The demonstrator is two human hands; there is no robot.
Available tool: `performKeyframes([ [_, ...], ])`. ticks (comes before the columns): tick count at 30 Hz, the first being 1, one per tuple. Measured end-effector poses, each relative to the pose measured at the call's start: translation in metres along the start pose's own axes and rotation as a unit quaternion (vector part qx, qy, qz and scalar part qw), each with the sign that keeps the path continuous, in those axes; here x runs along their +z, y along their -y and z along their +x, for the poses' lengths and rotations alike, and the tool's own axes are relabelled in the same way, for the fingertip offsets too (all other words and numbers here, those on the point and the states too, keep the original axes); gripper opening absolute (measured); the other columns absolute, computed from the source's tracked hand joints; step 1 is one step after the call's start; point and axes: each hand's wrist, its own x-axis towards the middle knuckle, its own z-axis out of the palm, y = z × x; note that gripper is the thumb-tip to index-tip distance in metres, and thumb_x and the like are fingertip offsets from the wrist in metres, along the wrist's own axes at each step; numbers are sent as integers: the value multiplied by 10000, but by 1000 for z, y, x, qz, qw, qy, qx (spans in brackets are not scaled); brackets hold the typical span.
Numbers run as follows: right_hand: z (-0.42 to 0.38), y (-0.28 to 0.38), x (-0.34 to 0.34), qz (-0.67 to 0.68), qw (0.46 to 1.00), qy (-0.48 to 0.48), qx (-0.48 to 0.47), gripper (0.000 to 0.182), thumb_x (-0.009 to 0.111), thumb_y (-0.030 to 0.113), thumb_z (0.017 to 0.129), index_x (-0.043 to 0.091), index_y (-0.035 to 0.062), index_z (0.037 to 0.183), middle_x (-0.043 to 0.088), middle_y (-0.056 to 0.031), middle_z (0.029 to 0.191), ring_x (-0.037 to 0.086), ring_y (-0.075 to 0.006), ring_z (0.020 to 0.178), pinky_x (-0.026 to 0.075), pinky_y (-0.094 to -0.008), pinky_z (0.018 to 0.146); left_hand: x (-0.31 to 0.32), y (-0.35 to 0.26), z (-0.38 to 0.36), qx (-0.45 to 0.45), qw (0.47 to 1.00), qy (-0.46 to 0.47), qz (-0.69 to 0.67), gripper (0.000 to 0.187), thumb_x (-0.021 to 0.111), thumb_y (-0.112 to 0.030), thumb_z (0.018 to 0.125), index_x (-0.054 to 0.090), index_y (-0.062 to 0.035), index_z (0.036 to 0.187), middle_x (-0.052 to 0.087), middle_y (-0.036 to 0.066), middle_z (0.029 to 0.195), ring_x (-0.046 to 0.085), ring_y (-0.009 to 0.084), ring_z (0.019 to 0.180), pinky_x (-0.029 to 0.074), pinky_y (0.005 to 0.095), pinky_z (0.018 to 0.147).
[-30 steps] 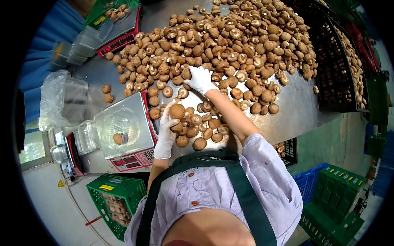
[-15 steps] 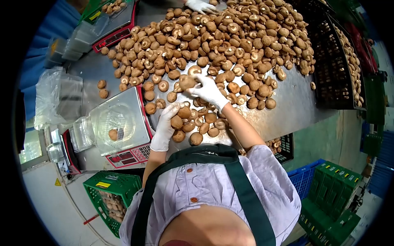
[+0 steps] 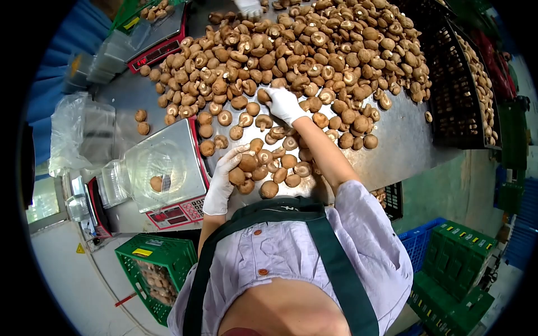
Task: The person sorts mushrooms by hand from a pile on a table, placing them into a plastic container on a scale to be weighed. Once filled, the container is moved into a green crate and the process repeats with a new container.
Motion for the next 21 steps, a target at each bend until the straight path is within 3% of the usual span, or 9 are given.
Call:
performKeyframes([
  [2, -5, 6, -9, 231, 961, 34, 146, 490, 642, 215, 814, 495, 26, 1241, 646, -113, 1026, 647, -216, 816, 502, -285, 738, 2, -2, 1, 2, 1000, -4, -9, 386, 547, -202, 874, 530, 16, 1192, 559, 101, 1170, 493, 176, 1124, 339, 283, 989],
  [3, -9, 11, -17, 230, 962, 37, 145, 490, 642, 215, 814, 495, 26, 1241, 646, -113, 1026, 647, -216, 816, 502, -285, 738, 4, -4, 1, 2, 1000, -6, -13, 386, 547, -202, 874, 530, 16, 1192, 559, 101, 1170, 493, 176, 1124, 339, 283, 989],
  [5, -22, 20, -32, 564, 799, 108, 178, 438, 586, 224, 881, 482, 0, 1243, 648, -87, 997, 637, -147, 824, 498, -251, 728, 9, -6, 2, 23, 999, -26, -15, 421, 545, -212, 876, 500, 20, 1225, 553, 105, 1183, 489, 178, 1132, 332, 285, 995],
  [10, -49, 36, -44, 717, 666, 161, 129, 502, 574, 332, 886, 484, -27, 1225, 617, -107, 1039, 629, -157, 844, 524, -269, 734, 13, 1, 15, 52, 999, 2, 8, 573, 575, -179, 863, 340, 18, 1347, 536, 134, 1188, 471, 192, 1154, 344, 301, 993],
  [14, -63, 50, -50, 645, 732, 193, 108, 526, 546, 430, 886, 526, -4, 1182, 652, -60, 962, 606, -76, 740, 468, -193, 660, 35, 3, 22, 228, 956, -91, 163, 716, 692, -46, 765, 310, 3, 1369, 477, 138, 1255, 478, 215, 1148, 409, 308, 936],
  [15, -64, 55, -52, 595, 768, 214, 104, 480, 525, 401, 906, 526, 6, 1179, 655, -69, 959, 607, -117, 734, 476, -257, 692, 36, -2, 21, 227, 956, -93, 163, 716, 692, -46, 765, 310, 3, 1369, 477, 138, 1255, 478, 215, 1148, 409, 308, 936],
  [17, -66, 68, -58, 431, 881, 197, -1, 456, 485, 377, 926, 504, 5, 1190, 648, -126, 975, 628, -234, 752, 479, -343, 759, 36, -9, 20, 304, 850, -111, 415, 735, 718, -54, 738, 334, -21, 1363, 480, 138, 1251, 489, 210, 1135, 409, 304, 944],
  [18, -66, 72, -61, 379, 907, 184, -15, 411, 454, 342, 933, 531, 12, 1167, 639, -180, 960, 625, -334, 800, 471, -387, 801, 33, -8, 19, 272, 862, -114, 412, 731, 729, -60, 728, 352, -26, 1353, 485, 138, 1250, 495, 204, 1125, 419, 306, 936],
  [21, -48, 73, -76, 226, 929, 293, -12, 367, 444, 311, 929, 589, 26, 1109, 641, -198, 936, 620, -352, 835, 478, -387, 791, 13, 0, 22, 210, 934, -94, 273, 715, 726, -60, 739, 353, -21, 1348, 493, 129, 1249, 486, 200, 1137, 419, 308, 932],
])
